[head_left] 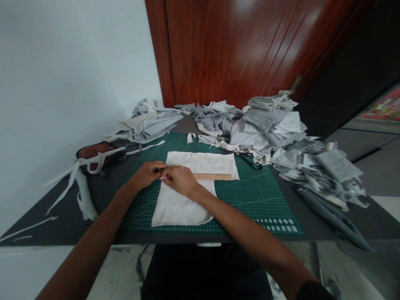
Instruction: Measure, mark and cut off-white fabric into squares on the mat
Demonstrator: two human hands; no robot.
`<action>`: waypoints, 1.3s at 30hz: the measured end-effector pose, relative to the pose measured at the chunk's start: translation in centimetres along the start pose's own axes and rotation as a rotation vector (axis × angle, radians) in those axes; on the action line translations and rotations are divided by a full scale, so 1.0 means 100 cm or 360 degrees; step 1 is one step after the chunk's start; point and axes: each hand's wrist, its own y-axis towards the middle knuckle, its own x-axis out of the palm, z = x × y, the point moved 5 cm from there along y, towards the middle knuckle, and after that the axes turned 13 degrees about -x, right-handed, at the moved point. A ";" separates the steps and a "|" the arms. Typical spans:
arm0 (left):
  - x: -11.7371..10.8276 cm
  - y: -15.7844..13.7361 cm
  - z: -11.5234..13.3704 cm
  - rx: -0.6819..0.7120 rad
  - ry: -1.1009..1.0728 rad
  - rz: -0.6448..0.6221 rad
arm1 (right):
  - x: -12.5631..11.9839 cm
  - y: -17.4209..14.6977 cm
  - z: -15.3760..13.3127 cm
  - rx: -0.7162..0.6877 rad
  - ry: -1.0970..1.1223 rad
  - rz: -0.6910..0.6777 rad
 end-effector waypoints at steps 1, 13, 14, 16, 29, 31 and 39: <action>0.000 0.000 0.001 0.0032 0.0017 -0.0006 | 0.000 0.000 -0.001 -0.0002 -0.0014 -0.0011; 0.006 0.003 0.001 0.0297 0.0157 -0.0115 | -0.004 0.001 -0.001 -0.0020 -0.0086 -0.0114; 0.006 0.003 0.001 0.0301 0.0168 -0.0118 | -0.006 0.000 -0.001 -0.0019 -0.0093 -0.0124; 0.006 0.003 0.001 0.0315 0.0198 -0.0119 | -0.010 -0.003 0.001 -0.0016 -0.0113 -0.0146; 0.008 0.003 0.001 0.0406 0.0260 -0.0085 | -0.042 -0.050 0.038 0.0003 -0.0114 -0.0158; 0.007 0.003 0.002 0.0401 0.0268 -0.0085 | -0.049 -0.059 0.042 0.0014 -0.0119 -0.0151; 0.006 0.004 0.001 0.0397 0.0277 -0.0102 | -0.070 -0.095 0.064 0.0034 -0.0098 -0.0099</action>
